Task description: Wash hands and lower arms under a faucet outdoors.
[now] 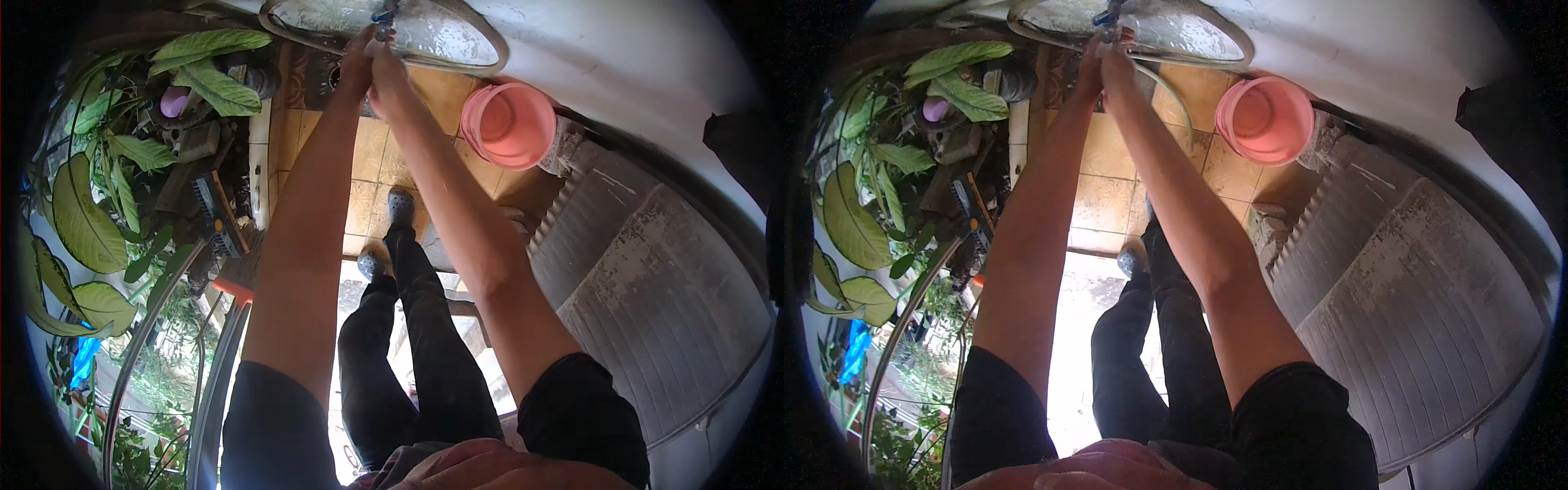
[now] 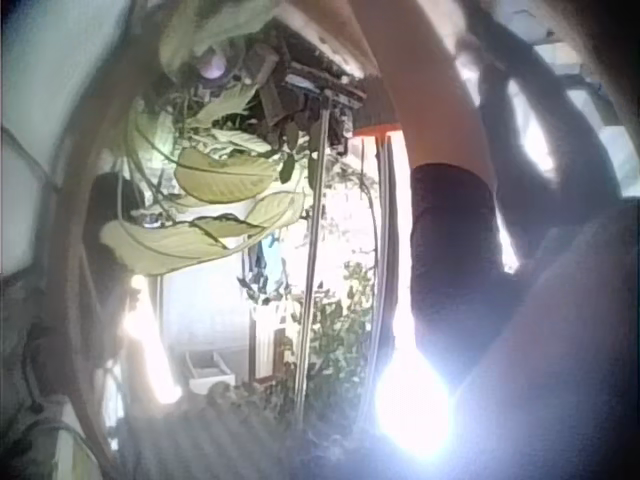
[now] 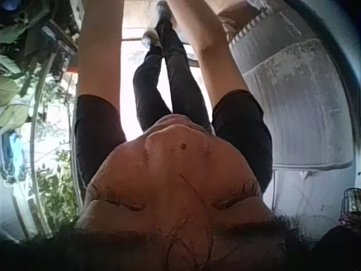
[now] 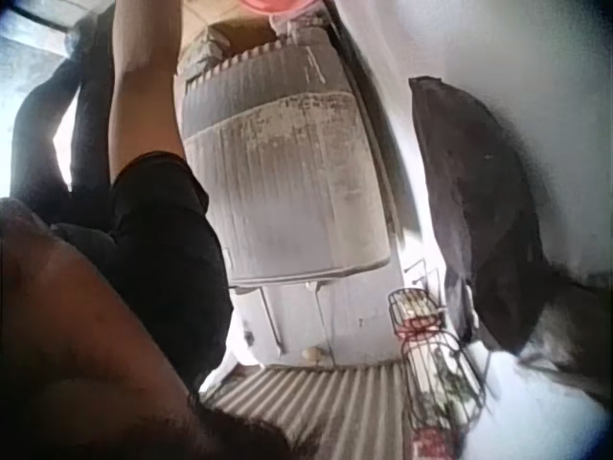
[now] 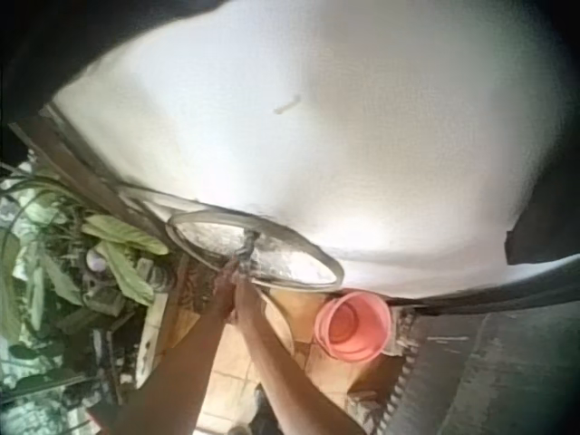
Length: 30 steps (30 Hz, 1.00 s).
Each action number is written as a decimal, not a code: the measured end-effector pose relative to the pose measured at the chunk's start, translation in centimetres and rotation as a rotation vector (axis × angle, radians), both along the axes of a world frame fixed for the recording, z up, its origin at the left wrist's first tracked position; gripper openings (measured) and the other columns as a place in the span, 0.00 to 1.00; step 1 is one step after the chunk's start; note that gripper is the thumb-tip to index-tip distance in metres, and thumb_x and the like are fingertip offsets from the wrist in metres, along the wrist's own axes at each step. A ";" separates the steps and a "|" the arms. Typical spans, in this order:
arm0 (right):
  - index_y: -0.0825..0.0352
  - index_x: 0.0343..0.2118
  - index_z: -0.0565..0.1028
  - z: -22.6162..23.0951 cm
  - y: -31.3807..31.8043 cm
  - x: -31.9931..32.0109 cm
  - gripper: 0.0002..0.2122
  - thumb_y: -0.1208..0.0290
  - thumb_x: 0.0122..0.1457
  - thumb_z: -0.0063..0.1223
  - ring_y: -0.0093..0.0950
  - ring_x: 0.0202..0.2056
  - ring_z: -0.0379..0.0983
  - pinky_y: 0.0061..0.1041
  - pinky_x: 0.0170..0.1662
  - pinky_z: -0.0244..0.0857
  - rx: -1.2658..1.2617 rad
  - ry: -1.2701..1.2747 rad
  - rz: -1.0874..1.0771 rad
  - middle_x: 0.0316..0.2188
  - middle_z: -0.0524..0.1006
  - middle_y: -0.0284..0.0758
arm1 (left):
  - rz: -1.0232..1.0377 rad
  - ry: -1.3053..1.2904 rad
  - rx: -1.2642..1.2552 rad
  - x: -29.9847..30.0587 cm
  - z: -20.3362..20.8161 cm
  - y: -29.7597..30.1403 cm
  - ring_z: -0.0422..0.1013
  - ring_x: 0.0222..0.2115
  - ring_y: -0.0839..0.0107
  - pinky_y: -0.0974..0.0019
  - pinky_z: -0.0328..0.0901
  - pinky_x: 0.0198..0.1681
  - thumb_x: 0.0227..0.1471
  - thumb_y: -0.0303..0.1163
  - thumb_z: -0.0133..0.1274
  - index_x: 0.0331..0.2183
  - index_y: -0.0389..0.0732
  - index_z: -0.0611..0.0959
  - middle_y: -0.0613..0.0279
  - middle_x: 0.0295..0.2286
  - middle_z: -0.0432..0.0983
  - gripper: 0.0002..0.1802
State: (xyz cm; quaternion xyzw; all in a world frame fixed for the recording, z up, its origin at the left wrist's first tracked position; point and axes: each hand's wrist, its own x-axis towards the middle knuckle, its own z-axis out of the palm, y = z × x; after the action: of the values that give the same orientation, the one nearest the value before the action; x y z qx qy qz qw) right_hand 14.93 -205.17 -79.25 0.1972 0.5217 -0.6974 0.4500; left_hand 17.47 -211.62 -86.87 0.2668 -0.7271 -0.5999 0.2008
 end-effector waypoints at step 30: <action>0.59 0.37 0.76 20.5 6.6 8.6 0.20 0.45 0.54 0.48 0.39 0.46 0.69 0.43 0.49 0.65 -0.569 1.439 0.615 0.38 0.74 0.37 | -0.979 -0.531 -1.317 -4.6 -16.6 -8.7 0.74 0.36 0.55 0.50 0.68 0.41 0.53 0.39 0.47 0.37 0.44 0.81 0.57 0.36 0.78 0.13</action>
State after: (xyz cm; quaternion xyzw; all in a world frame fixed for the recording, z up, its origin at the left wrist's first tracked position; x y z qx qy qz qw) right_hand 23.56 -198.56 -58.73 -0.5692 0.5162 -0.6045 0.2099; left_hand 12.91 -220.28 -103.48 -0.1162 -0.9828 0.0070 -0.1432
